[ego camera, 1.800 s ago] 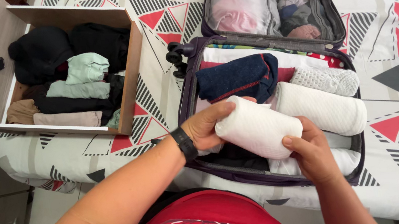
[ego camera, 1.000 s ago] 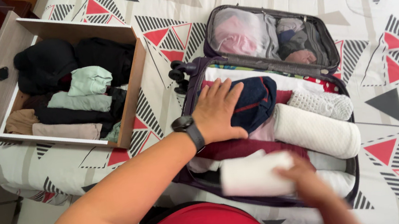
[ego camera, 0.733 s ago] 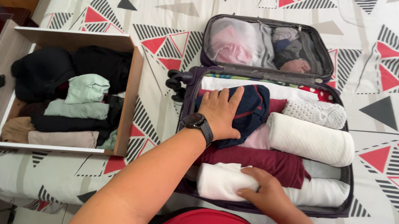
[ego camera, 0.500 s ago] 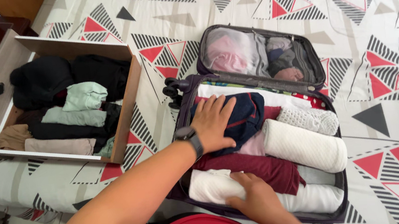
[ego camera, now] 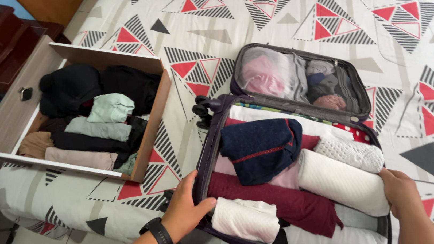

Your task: The person packs folded and rolled clothing items into a purple suitcase placed on a bed. They repeatedly take items from an open drawer, place them into the suitcase, and occasionally move items between the drawer and the suitcase before zipping the suitcase closed.

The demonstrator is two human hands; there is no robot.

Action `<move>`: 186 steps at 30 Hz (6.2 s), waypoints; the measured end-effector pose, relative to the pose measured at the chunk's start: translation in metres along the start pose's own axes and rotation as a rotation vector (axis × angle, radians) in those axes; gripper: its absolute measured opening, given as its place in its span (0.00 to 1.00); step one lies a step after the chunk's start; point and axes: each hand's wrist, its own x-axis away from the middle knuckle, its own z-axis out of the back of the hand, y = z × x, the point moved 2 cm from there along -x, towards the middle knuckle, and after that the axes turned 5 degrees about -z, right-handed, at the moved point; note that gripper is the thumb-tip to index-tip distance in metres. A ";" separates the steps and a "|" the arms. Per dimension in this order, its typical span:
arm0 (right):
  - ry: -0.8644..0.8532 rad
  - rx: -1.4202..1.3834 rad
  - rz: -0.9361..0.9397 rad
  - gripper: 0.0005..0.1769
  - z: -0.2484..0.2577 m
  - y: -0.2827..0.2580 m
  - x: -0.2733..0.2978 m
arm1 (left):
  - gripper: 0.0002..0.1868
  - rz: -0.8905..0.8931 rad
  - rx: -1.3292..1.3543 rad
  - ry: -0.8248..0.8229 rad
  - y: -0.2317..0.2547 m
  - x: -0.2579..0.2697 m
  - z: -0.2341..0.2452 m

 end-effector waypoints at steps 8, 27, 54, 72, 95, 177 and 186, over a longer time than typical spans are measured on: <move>0.075 0.435 0.087 0.24 -0.004 -0.040 -0.028 | 0.56 0.121 -0.107 0.267 -0.030 0.009 0.005; 0.012 0.617 0.358 0.33 -0.012 0.011 -0.088 | 0.14 0.924 0.942 0.242 -0.036 0.013 -0.007; -0.118 -0.211 -0.455 0.24 -0.159 0.030 0.310 | 0.25 0.012 0.698 0.236 -0.069 -0.387 0.093; -0.006 0.579 0.098 0.25 0.075 0.042 -0.035 | 0.28 -0.817 -0.208 0.075 0.176 -0.091 -0.122; -0.071 1.174 0.582 0.12 0.067 0.018 -0.135 | 0.45 -0.576 -0.728 -0.423 0.190 -0.068 -0.288; -0.608 -0.350 0.193 0.13 0.036 0.001 -0.023 | 0.54 -0.499 -0.449 -0.273 0.197 -0.075 -0.289; -0.743 -0.285 0.346 0.14 0.002 -0.037 0.054 | 0.42 -0.196 0.315 -0.094 0.218 -0.097 -0.291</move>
